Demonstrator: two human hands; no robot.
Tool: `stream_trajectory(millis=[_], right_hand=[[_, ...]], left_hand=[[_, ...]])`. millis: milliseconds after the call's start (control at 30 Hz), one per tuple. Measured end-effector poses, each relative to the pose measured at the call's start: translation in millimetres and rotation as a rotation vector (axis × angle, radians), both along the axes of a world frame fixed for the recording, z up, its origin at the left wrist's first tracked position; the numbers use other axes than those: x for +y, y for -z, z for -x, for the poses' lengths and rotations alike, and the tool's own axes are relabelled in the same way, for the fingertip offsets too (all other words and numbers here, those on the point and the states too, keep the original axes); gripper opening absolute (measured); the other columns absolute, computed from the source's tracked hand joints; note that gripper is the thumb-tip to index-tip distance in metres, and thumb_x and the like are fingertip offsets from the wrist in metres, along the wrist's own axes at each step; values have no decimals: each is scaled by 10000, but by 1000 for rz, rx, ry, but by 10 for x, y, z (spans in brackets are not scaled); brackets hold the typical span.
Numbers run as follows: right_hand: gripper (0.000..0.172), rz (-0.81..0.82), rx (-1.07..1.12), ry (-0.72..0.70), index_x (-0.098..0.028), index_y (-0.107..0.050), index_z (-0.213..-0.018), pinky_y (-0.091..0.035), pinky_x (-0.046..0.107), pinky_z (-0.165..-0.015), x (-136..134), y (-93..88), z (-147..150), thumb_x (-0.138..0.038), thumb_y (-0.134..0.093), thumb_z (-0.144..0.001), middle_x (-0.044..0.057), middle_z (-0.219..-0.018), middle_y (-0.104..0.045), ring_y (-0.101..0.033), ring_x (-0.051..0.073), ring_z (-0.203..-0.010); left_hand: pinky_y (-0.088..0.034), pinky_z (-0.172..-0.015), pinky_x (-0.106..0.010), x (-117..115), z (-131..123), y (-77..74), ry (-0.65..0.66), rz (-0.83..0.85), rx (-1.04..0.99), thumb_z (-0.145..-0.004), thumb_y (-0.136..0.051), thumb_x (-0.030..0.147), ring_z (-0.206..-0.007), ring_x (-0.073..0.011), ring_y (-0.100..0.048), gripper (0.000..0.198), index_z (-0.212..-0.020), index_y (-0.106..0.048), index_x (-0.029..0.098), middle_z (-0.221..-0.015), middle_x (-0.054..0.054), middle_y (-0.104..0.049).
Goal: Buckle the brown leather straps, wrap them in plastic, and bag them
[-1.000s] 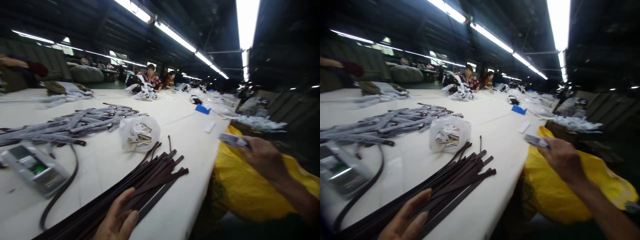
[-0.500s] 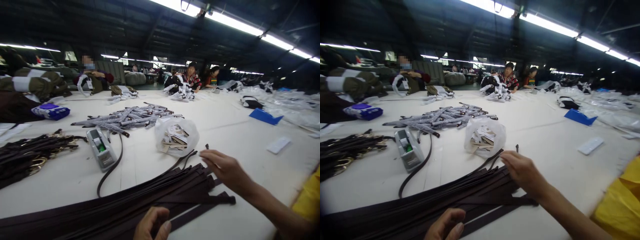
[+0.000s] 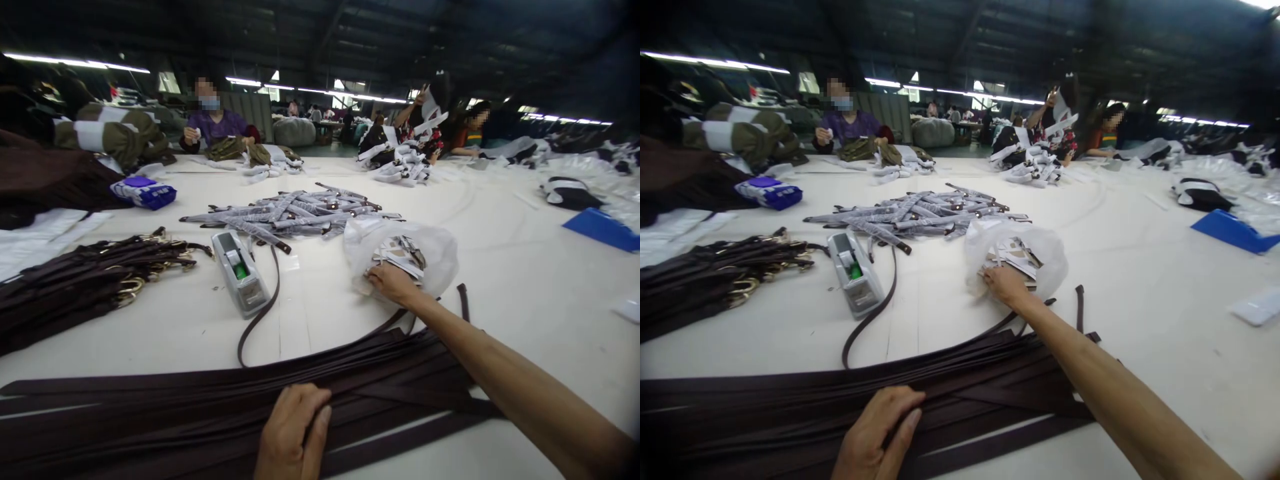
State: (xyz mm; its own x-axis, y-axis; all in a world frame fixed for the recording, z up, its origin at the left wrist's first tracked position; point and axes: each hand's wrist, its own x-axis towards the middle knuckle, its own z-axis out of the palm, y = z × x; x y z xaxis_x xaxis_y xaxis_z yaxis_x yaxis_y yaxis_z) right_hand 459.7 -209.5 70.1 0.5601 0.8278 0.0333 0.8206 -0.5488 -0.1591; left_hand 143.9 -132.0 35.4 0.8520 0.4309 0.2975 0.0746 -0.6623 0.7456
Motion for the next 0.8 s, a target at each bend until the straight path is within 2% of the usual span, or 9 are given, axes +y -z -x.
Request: stream_trajectory(millis=[100, 167, 233, 333, 433, 533, 633, 700, 800], right_hand=[[269, -61, 86, -159, -142, -588, -951, -436, 310, -811, -216, -42, 438, -311, -379, -943, 84, -919, -600, -568, 173, -864], [212, -58, 187, -308, -183, -611, -901, -444, 234, -764, -368, 6, 700, -331, -459, -910, 40, -877, -606, -573, 141, -816], [179, -63, 257, -381, -185, -615, -842, -454, 206, -722, -481, 106, 847, -304, -492, -895, 21, -833, -599, -575, 124, -775], [180, -115, 273, -358, -151, -592, -918, -469, 247, -719, -536, 249, 844, -222, -427, -913, 70, -933, -584, -572, 134, -769], [227, -118, 257, -384, -161, -575, -1062, -460, 286, -777, -479, 281, 725, -143, -467, -863, 95, -1049, -562, -563, 159, -856], [163, -79, 199, -423, -165, -642, -939, -437, 324, -775, -369, 212, 702, -129, -540, -817, 79, -877, -601, -540, 200, -852], [137, -86, 118, -425, -150, -653, -810, -383, 388, -819, -255, 108, 890, -141, -521, -847, 89, -793, -603, -517, 230, -855], [147, -107, 102, -443, -164, -644, -858, -354, 386, -851, -206, 34, 1074, -154, -498, -871, 85, -838, -610, -514, 219, -869], [171, -152, 138, -434, -190, -622, -967, -370, 343, -809, -242, -104, 1202, -171, -473, -885, 77, -873, -604, -518, 196, -826]], left_hand=[[-459, -777, -390, 158, -200, -10, -64, -285, 131, -835, -505, 160, -918, -247, -537, 231, -1036, -605, 212, -1015, -79, -587], [-446, -743, -408, 214, -300, -19, -65, -350, 250, -825, -507, 122, -853, -241, -533, 169, -910, -628, 205, -948, -63, -584], [-444, -734, -387, 241, -355, -33, -39, -328, 277, -835, -498, 122, -809, -217, -527, 138, -789, -613, 182, -874, -51, -571], [-453, -789, -343, 296, -380, -73, -48, -255, 221, -844, -497, 132, -901, -204, -520, 127, -907, -600, 173, -977, -68, -561], [-450, -799, -341, 394, -399, -140, 12, -303, 331, -843, -496, 132, -929, -216, -514, 217, -1022, -598, 201, -973, -68, -588], [-439, -755, -360, 447, -455, -203, 89, -370, 446, -851, -493, 182, -870, -239, -523, 159, -858, -652, 192, -852, -73, -609], [-412, -811, -392, 386, -554, -239, 69, -380, 410, -852, -492, 199, -964, -258, -513, 180, -974, -624, 191, -997, -96, -603], [-408, -827, -381, 327, -606, -283, 78, -369, 392, -854, -467, 177, -972, -249, -531, 234, -1055, -588, 187, -1021, -101, -609], [-432, -747, -291, 370, -542, -464, 139, -343, 389, -863, -401, 158, -814, -202, -591, 239, -946, -622, 193, -855, -62, -651]])
